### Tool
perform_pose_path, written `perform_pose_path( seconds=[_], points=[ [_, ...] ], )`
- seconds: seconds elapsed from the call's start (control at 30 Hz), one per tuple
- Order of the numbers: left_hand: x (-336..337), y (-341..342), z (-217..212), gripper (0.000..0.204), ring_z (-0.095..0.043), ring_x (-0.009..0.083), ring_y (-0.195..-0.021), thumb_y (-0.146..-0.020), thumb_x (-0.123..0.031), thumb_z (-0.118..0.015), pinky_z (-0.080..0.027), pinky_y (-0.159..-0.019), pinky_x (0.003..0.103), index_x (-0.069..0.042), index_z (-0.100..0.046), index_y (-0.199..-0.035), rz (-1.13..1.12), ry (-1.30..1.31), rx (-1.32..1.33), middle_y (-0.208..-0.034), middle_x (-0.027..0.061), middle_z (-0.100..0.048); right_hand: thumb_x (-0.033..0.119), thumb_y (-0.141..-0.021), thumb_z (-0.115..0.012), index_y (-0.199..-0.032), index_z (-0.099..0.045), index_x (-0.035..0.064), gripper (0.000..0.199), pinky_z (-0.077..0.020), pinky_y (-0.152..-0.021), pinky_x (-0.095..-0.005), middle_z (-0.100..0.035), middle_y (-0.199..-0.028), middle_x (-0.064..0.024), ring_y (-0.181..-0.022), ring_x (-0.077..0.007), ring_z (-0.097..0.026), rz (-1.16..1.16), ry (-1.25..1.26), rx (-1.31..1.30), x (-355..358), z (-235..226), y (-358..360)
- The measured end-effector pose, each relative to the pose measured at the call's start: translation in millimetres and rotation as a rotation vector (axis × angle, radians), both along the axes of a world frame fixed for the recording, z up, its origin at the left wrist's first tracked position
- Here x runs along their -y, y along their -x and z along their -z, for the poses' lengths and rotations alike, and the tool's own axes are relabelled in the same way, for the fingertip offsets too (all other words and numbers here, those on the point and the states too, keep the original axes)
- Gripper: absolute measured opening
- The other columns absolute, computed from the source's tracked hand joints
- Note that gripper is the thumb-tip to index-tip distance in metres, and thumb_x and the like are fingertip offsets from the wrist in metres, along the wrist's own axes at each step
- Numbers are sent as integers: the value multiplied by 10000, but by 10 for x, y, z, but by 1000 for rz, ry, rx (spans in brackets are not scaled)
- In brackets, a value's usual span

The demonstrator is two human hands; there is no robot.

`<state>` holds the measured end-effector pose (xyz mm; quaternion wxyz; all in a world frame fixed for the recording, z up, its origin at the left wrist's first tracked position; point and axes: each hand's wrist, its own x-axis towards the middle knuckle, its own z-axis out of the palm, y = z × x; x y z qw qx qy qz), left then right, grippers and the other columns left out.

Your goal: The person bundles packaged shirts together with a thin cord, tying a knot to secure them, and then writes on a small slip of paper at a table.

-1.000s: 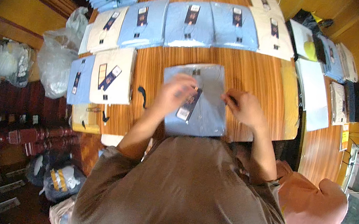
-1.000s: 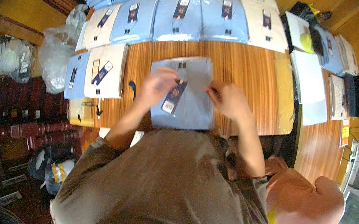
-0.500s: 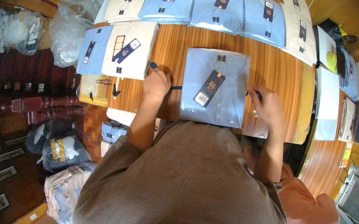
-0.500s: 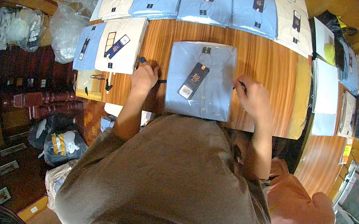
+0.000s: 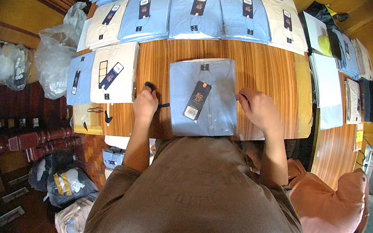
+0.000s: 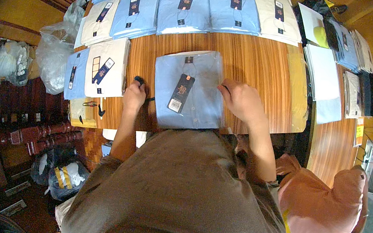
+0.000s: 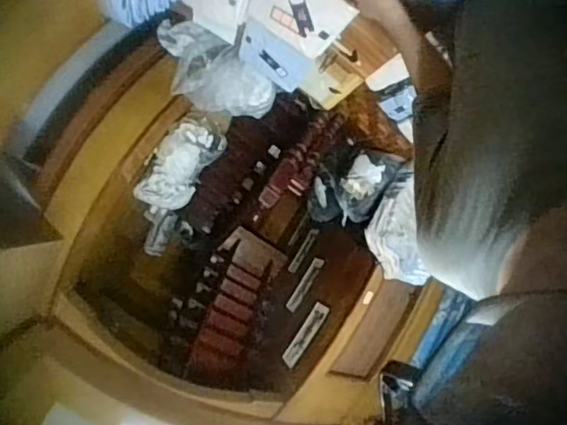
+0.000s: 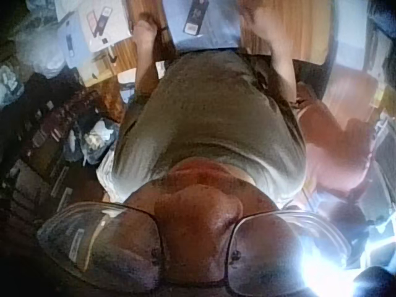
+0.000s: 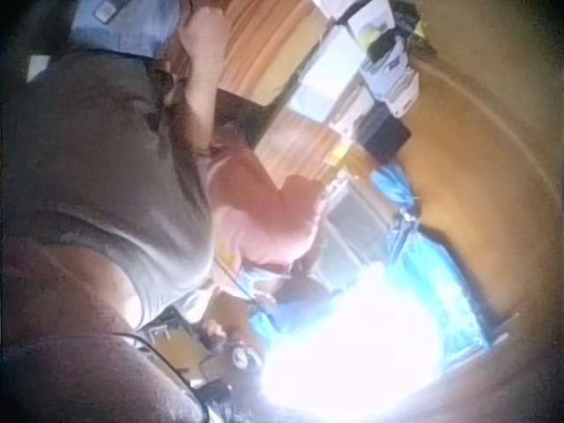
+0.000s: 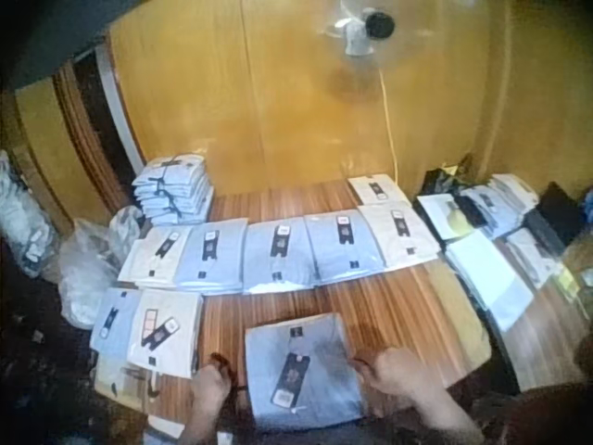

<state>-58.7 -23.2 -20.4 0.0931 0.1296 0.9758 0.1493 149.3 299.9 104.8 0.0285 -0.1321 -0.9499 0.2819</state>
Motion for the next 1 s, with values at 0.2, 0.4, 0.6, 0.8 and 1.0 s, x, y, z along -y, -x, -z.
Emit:
perform_pose_path(
  seconds=[0.2, 0.4, 0.6, 0.8, 1.0],
  points=[
    [-276, -45, -371, 65, -632, 162, -907, -1069, -118, -528, -526, -890, 320, -77, -571, -1042, 100, -1523, 423, -912, 31, -623, 274, -1002, -603, -930, -679, 26, 269, -527, -704, -517, -690, -841, -224, -808, -443, -669, -34, -27, 25, 9, -156, -16],
    [-1100, -320, -795, 259, -615, 131, -947, -1043, -120, -530, -514, -826, 312, -39, -636, -1265, 926, -691, 493, -1114, 86, -670, 329, -1006, -576, -983, -689, 74, 280, -538, -706, -546, -702, -827, -207, -802, -435, -685, -121, -72, 29, 16, -60, 149],
    [-1437, -394, -720, 240, -657, 148, -992, -1003, -42, -576, -516, -901, 310, -54, -671, -1223, 822, -822, 848, -1066, 73, -729, 277, -986, -616, -966, -690, 71, 219, -539, -632, -490, -705, -840, -190, -759, -394, -687, -264, -143, -145, 197, -47, 335],
    [-1495, -275, -559, 167, -688, 135, -958, -978, -40, -627, -546, -882, 312, 6, -735, -1097, 872, -677, 581, -1024, 106, -774, 349, -946, -677, -978, -678, 97, 255, -563, -609, -437, -709, -835, -127, -740, -322, -717, -100, -231, -246, 393, 98, 315],
    [-1455, -416, -624, 229, -692, 107, -1005, -978, -146, -710, -528, -907, 275, -68, -764, -1186, 608, -806, 745, -1091, 93, -784, 321, -943, -674, -998, -650, 82, 246, -584, -671, -421, -700, -926, -96, -834, -300, -722, 70, -238, -133, 471, 430, 4]
  ],
)
